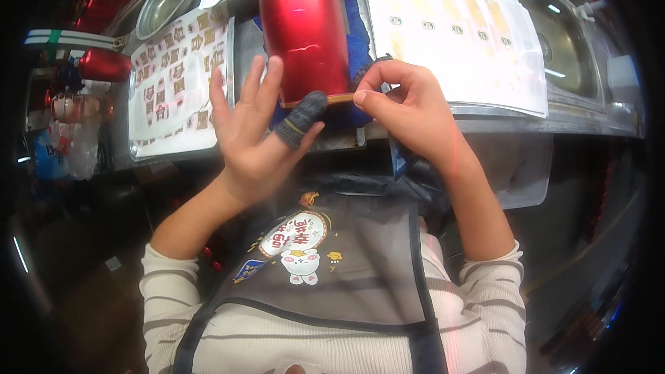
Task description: The person applies gold stickers to red cylindrical bottles using a blue squeegee tool. They peel stickers from sheets, position them on the bottle, and press them down to adhere. The person handles multiple bottles one at a time, rotating each bottle to apply labels on different sides.
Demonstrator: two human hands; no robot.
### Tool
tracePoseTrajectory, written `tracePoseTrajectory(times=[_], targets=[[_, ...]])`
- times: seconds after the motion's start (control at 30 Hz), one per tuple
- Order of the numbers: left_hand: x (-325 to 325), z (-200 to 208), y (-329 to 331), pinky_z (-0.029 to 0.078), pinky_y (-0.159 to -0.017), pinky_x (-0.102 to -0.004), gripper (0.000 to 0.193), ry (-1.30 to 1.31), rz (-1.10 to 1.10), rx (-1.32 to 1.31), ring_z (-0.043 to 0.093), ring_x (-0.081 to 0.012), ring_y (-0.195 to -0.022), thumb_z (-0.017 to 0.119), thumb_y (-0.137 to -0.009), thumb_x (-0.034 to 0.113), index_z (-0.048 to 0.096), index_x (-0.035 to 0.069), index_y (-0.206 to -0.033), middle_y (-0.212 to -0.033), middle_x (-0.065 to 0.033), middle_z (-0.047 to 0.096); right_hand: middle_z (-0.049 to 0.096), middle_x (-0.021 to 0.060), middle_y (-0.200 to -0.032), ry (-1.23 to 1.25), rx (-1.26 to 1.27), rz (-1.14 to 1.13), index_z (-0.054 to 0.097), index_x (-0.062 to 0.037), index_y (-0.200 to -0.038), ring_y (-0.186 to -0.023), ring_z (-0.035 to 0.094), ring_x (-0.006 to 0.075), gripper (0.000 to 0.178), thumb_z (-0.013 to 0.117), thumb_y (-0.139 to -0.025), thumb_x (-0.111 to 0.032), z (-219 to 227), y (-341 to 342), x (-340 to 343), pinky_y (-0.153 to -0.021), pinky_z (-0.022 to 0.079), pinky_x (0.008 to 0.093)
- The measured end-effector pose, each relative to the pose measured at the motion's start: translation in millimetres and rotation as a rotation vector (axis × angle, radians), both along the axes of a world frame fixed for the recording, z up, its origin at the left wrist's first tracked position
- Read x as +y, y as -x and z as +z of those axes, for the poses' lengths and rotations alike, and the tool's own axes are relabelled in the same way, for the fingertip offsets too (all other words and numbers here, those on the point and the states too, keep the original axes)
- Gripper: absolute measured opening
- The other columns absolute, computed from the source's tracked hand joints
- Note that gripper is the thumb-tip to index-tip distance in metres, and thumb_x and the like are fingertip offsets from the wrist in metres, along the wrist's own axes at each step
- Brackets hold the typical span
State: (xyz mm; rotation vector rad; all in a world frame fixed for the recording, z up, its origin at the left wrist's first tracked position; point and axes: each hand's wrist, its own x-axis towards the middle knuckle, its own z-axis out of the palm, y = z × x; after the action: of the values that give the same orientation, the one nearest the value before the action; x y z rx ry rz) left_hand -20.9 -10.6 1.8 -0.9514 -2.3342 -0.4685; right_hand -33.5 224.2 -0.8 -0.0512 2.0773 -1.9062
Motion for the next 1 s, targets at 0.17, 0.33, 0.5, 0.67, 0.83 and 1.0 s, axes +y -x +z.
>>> tracePoseTrajectory(times=[0.17,0.33,0.5,0.67,0.83,1.0], targets=[[28,5,13,0.028,-0.104,-0.0739,0.013,0.063,-0.066,0.096,0.058,-0.0469,-0.121,0.069,-0.067,0.016,0.067,0.005,-0.074,-0.132,-0.0237,0.061,0.061,-0.0027,-0.082,0.060,0.006,-0.011,0.065,0.0001,-0.086,-0.066,0.051,-0.0003,0.008,0.067,-0.088,-0.008,-3,-2,0,-0.057,0.040,0.0159],[10,-14,11,0.030,-0.111,-0.0620,0.061,-0.251,0.030,-0.134,0.054,-0.0377,-0.131,0.086,-0.068,0.013,0.066,0.000,-0.124,-0.142,-0.0219,0.054,0.061,-0.0026,-0.082,0.024,0.049,0.001,0.066,0.0013,-0.088,-0.066,0.051,-0.0006,0.009,0.068,-0.089,-0.007,0,-2,-5,-0.057,0.039,0.0154],[-12,-28,-10,0.028,-0.112,-0.0618,0.057,-0.329,0.032,-0.272,0.058,-0.0378,-0.126,0.085,-0.074,0.015,0.064,-0.004,-0.124,-0.141,-0.0244,0.054,0.059,-0.0034,-0.077,0.039,0.064,-0.011,0.065,0.0010,-0.086,-0.061,0.049,-0.0010,0.010,0.068,-0.089,-0.009,-2,-4,-3,-0.053,0.036,0.0163],[-21,-38,-18,0.028,-0.111,-0.0636,0.037,-0.208,0.038,-0.207,0.059,-0.0404,-0.123,0.083,-0.077,0.013,0.069,-0.005,-0.106,-0.140,-0.0261,0.054,0.057,-0.0045,-0.079,0.037,0.021,-0.023,0.063,-0.0006,-0.084,-0.068,0.048,-0.0002,0.009,0.067,-0.088,-0.008,-3,-3,-2,-0.059,0.037,0.0168],[-16,-27,-12,0.028,-0.109,-0.0650,0.034,-0.137,-0.003,-0.164,0.059,-0.0412,-0.123,0.082,-0.077,0.013,0.071,-0.001,-0.106,-0.140,-0.0255,0.054,0.058,-0.0044,-0.077,0.048,0.036,-0.025,0.064,0.0004,-0.084,-0.061,0.048,-0.0013,0.011,0.067,-0.088,-0.009,-8,-2,0,-0.053,0.036,0.0163],[-8,-8,-3,0.028,-0.108,-0.0668,0.028,-0.038,-0.031,-0.064,0.061,-0.0411,-0.120,0.080,-0.077,0.017,0.073,0.007,-0.102,-0.137,-0.0234,0.058,0.059,-0.0044,-0.078,0.059,0.031,-0.021,0.064,0.0001,-0.085,-0.063,0.047,-0.0012,0.009,0.066,-0.089,-0.008,-7,-2,0,-0.055,0.037,0.0158]])
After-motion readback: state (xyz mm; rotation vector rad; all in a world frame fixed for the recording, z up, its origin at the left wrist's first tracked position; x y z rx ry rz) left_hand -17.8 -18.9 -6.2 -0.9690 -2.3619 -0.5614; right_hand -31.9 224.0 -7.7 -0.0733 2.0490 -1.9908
